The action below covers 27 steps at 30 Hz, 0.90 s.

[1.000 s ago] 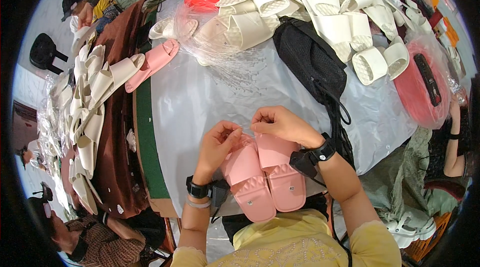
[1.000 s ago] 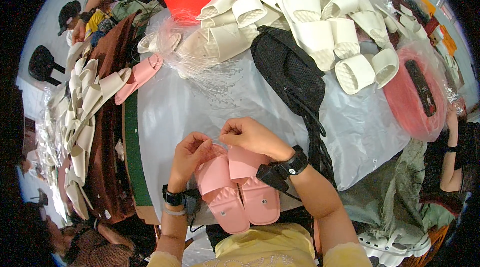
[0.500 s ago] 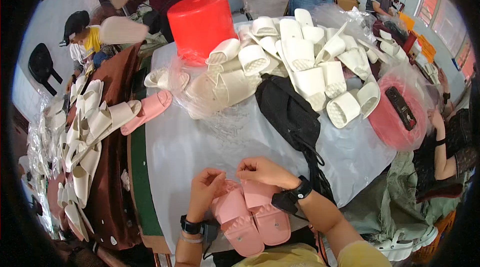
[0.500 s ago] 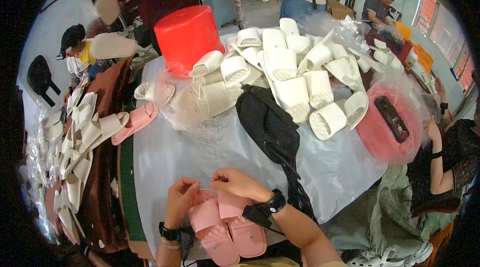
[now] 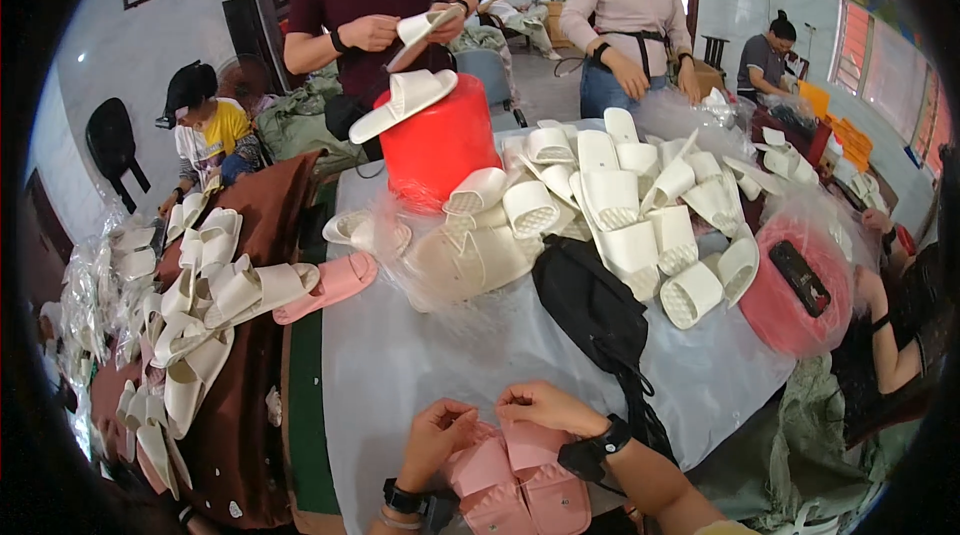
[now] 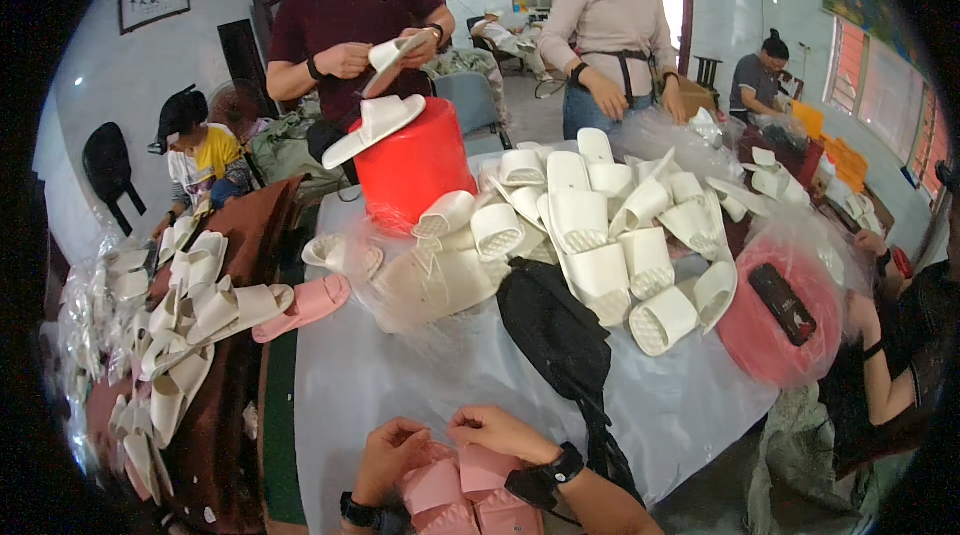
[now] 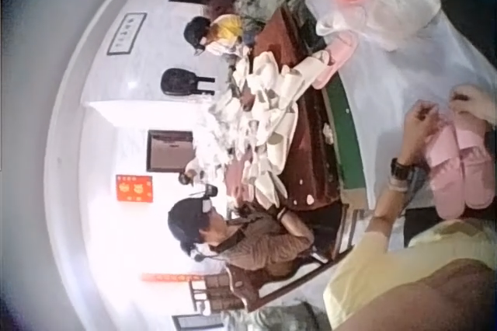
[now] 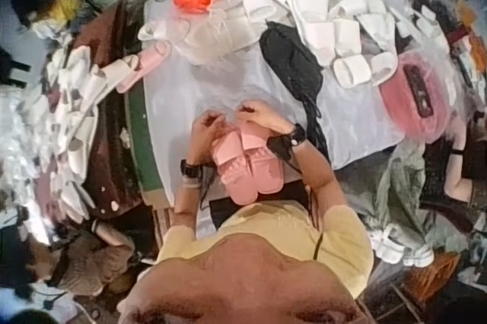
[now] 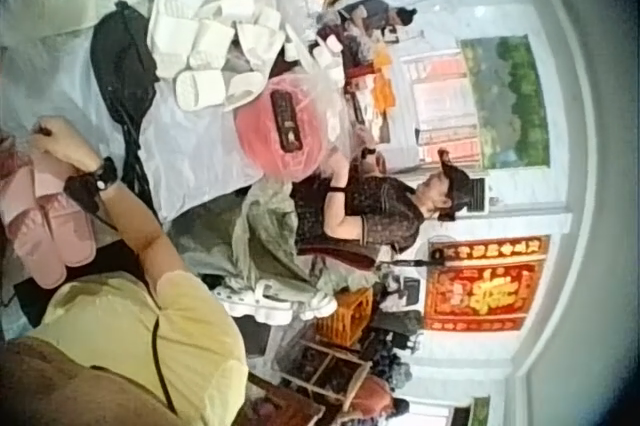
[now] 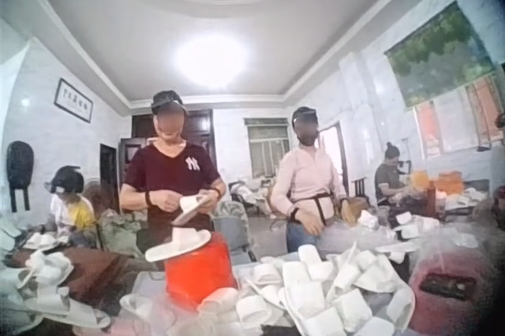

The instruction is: Inspecting, pairing, and organizing slippers on a manufacturing table.

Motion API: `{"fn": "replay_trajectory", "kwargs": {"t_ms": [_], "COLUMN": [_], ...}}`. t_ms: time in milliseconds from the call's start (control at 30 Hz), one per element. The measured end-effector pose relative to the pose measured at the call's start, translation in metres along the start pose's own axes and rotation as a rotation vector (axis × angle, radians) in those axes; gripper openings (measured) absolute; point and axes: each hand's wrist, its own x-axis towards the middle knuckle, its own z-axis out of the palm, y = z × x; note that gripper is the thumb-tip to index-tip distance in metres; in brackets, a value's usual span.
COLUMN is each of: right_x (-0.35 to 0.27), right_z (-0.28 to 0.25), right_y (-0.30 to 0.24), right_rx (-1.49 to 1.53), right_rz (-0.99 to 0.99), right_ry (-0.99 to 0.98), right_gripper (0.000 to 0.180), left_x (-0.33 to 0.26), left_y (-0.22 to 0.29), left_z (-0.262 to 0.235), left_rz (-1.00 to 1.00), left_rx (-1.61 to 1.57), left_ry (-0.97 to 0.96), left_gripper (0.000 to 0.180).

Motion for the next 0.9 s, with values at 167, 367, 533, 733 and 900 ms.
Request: {"fn": "replay_trajectory", "kwargs": {"t_ms": [167,367,533,733,900], "right_x": [0.004,0.004,0.003,0.004,0.004], "right_z": [0.002,0.002,0.000,0.001,-0.001], "right_y": [0.007,0.014,0.008,0.009,0.011], "right_rx": [0.013,0.042,-0.010,-0.056,0.029], "right_rz": [-0.061,-0.094,-0.065,-0.118,-0.078], "right_ry": [-0.029,-0.017,-0.001,-0.039,-0.069], "right_gripper": [0.019,0.018,0.019,0.020,0.020], "left_x": [0.000,-0.002,-0.001,-0.001,-0.006], "left_y": [-0.002,-0.004,-0.004,-0.001,0.002], "left_z": [0.001,0.001,0.001,0.006,0.005], "left_rz": [-0.004,-0.036,0.016,0.010,0.071], "left_rx": [-0.065,-0.078,0.084,-0.075,0.022], "left_ry": [0.007,-0.045,0.004,0.019,-0.027], "left_gripper": [0.014,0.015,0.013,0.013,0.014]}}
